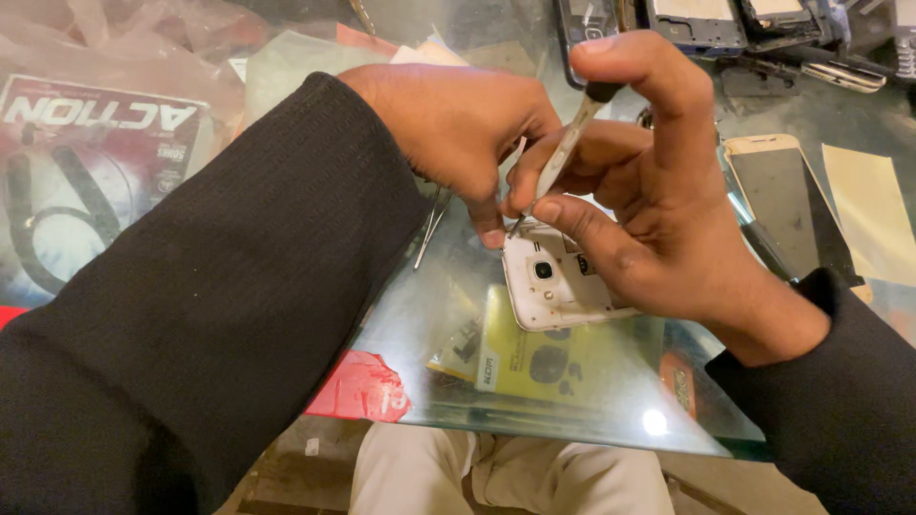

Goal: The person pries open the back cover and internal frame of a white mobile phone on a glass table, using a spudger tool to work around the edges and a screwdriver on internal screws, with the battery and other phones resting nearby on the table.

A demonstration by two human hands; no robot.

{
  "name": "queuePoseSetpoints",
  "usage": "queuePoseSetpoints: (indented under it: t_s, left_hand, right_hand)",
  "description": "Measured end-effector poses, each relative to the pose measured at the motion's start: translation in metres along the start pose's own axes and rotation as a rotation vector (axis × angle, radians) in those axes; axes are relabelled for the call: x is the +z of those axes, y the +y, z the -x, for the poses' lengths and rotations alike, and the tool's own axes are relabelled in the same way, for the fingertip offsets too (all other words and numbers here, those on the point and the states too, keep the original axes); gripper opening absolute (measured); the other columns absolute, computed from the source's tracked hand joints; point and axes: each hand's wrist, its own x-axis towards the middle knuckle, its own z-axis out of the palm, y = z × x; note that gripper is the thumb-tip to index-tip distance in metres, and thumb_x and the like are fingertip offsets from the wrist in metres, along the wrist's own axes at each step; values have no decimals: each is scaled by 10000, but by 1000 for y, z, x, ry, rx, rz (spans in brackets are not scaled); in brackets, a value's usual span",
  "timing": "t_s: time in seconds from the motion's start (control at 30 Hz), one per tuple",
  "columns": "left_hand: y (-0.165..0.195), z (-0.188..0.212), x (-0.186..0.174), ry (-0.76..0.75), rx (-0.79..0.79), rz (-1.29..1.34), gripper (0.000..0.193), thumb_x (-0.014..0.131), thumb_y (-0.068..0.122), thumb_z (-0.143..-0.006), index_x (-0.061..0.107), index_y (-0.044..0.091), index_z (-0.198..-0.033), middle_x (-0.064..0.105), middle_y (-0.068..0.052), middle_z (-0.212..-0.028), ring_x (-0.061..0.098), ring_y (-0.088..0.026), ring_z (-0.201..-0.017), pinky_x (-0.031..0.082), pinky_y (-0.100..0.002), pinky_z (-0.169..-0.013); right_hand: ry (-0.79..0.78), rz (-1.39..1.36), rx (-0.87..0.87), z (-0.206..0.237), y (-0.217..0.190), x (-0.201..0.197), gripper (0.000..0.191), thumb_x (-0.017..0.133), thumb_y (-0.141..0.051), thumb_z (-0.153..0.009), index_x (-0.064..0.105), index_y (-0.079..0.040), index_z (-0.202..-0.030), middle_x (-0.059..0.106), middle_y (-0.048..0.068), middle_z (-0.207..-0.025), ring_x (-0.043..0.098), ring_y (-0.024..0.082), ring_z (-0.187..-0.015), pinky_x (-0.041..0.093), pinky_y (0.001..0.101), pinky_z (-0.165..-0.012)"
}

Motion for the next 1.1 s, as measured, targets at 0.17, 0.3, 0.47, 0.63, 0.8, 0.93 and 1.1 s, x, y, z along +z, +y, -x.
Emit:
queuePoseSetpoints:
  t_s: [0.17, 0.3, 0.47, 0.63, 0.8, 0.93, 1.1]
  left_hand:
    - [-3, -2, 1, 45, -5, -107, 512, 970, 225, -468, 721, 114, -902, 745, -44, -903, 709, -187, -902, 528, -362, -765]
    - [2, -2, 5, 36, 62, -42, 527, 963, 332, -551, 693, 67, -917, 756, 32, -1007, 725, -166, -947, 536, -361, -788]
    - [14, -7, 10, 111, 74, -144, 537, 899, 437, -662, 748, 143, -1086, 706, -40, -870, 708, -226, -845, 533, -393, -731]
    - [23, -20, 35, 361, 238, -127, 460, 871, 454, -754, 756, 75, -988, 694, -57, -826, 676, -263, -761, 483, -444, -634]
    - [19, -26, 33, 334, 193, -115, 310, 807, 222, -688, 728, 37, -923, 687, -100, -704, 713, -259, -676, 554, -386, -631]
    - [20, -15, 20, 305, 145, -139, 346, 806, 153, -637, 678, 24, -931, 688, -104, -662, 709, -243, -618, 556, -380, -569]
    - [30, -5, 10, 138, -171, 3, 394, 749, 114, -710, 536, 51, -1035, 650, -107, -549, 672, -207, -427, 522, -379, -404]
  right_hand:
    - [155, -218, 146, 5, 0, -9, 861, 659, 98, -1003, 17, -158, -1517, 673, 178, -1090, 760, 266, -1012, 686, 360, -933]
    - [193, -1, -42, 16, 6, -29, 852, 627, 76, -1152, -91, -177, -1536, 677, 188, -1136, 744, 235, -958, 665, 307, -858]
    - [355, 203, -154, 36, 19, -49, 480, 564, 15, -1180, 259, -91, -1535, 627, 169, -1188, 704, 209, -1011, 653, 306, -971]
    - [544, 93, -101, 45, 29, -71, 69, 596, -32, -1237, 554, 7, -1274, 634, 126, -1145, 675, 186, -1012, 636, 332, -961]
    - [563, 93, -86, 42, 35, -80, 39, 584, -3, -1221, 569, 32, -1223, 637, 123, -1126, 672, 180, -1007, 639, 345, -958]
    - [536, 134, -75, 38, 33, -77, 49, 597, 18, -1214, 553, 38, -1220, 644, 127, -1123, 680, 177, -993, 646, 328, -932]
    - [504, 160, -71, 37, 32, -73, 81, 614, 44, -1205, 533, 46, -1216, 652, 131, -1119, 689, 174, -975, 655, 306, -899]
